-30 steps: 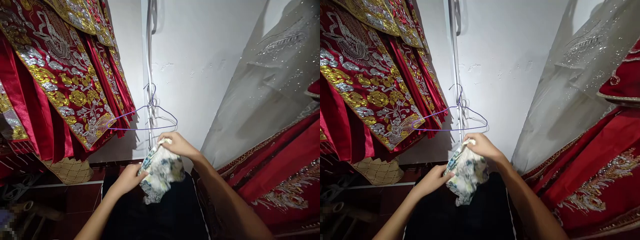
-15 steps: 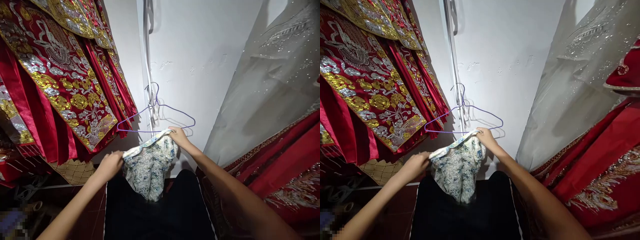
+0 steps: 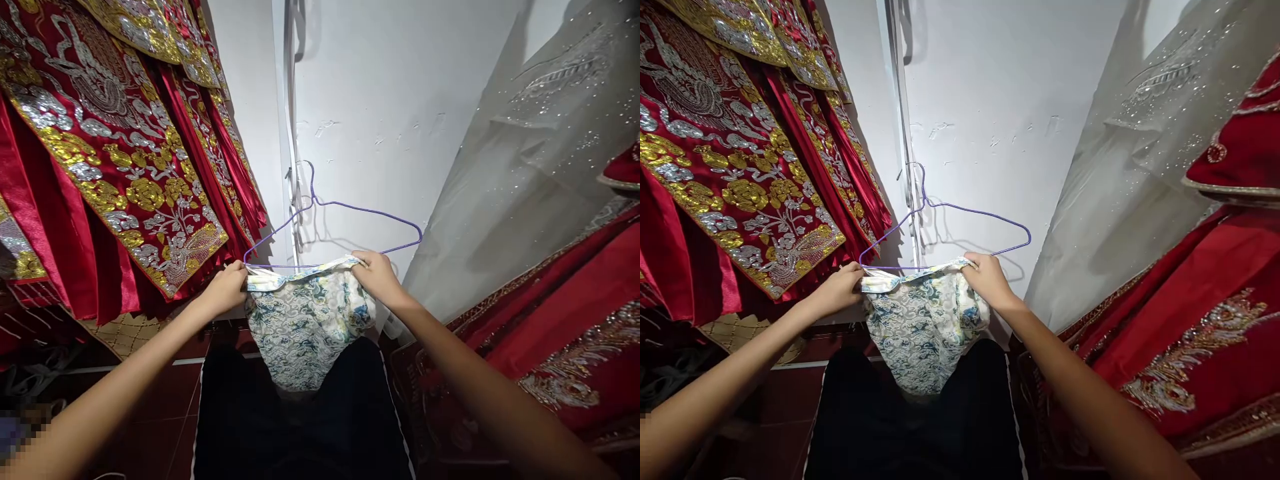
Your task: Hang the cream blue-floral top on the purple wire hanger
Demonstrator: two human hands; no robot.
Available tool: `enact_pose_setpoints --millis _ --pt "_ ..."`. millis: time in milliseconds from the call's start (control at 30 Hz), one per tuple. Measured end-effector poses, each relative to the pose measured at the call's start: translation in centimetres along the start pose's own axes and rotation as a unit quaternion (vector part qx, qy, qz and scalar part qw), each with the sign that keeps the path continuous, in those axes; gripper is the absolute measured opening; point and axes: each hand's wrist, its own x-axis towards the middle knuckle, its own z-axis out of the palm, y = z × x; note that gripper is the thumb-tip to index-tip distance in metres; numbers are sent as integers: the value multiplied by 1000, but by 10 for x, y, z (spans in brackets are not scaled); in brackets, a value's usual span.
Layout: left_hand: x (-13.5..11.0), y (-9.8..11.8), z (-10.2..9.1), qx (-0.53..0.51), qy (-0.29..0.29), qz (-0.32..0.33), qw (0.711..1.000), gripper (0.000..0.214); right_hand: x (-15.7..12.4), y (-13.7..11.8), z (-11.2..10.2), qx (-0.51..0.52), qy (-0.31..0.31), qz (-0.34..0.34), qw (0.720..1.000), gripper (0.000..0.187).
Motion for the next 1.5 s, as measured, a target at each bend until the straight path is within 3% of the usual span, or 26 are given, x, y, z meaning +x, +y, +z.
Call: enact_pose_setpoints --millis 100,200,267,333,433,500,633,767,833,933,1033,1133,1200,1233,1267,1333,1433,1467,1500 --pt "2 -1 0 -12 74 25 997 26 -3 1 -2 -10 3 -1 1000 18" --pt "6 -4 -21 -32 199 57 978 27 -5 -2 -5 -9 3 2 1000 18" --pt "11 -8 -34 -16 244 54 968 27 -6 -5 -4 -5 3 3 1000 18" --pt "16 -10 -39 18 190 18 982 27 -6 -6 -2 -11 10 5 1000 16" --pt "19 -11 -28 54 46 -43 997 27 -7 -4 4 -18 12 5 1000 15" --pt "18 -12 -17 62 23 -67 996 28 -8 -1 7 -10 -1 3 1000 14" --pt "19 -13 -17 63 82 -89 991 38 -10 -1 10 11 -21 5 1000 13" --pt "27 4 -40 -94 225 24 970 44 -11 -12 9 44 -42 22 998 12" --pt "32 20 -50 -178 240 84 951 42 -12 -22 9 97 -82 27 992 14" --pt "41 39 -59 -205 231 94 946 42 -18 -36 8 161 -130 15 978 24" --pt "48 37 -61 -158 229 77 957 43 -29 -39 -1 155 -77 21 985 57" --pt "51 24 -59 -76 217 64 971 38 -32 -29 -23 132 73 55 987 85" --pt "51 16 -58 -44 215 73 973 35 -22 -17 -43 106 139 63 983 86" --pt "51 14 -58 -41 214 82 973 35 -14 -11 -54 97 138 67 983 79" --pt "50 12 -59 -45 211 90 972 35 -3 -6 -65 97 113 74 986 67" --pt "48 11 -60 -67 213 92 971 34 18 1 -83 135 -9 104 985 41" --pt "49 11 -60 -136 228 57 962 28 40 -4 -92 230 -243 161 928 31" --pt "51 12 -59 -170 228 38 958 26 42 -9 -87 260 -264 163 914 35" --pt "54 13 -57 -206 224 15 952 24 41 -15 -80 285 -228 148 919 38"
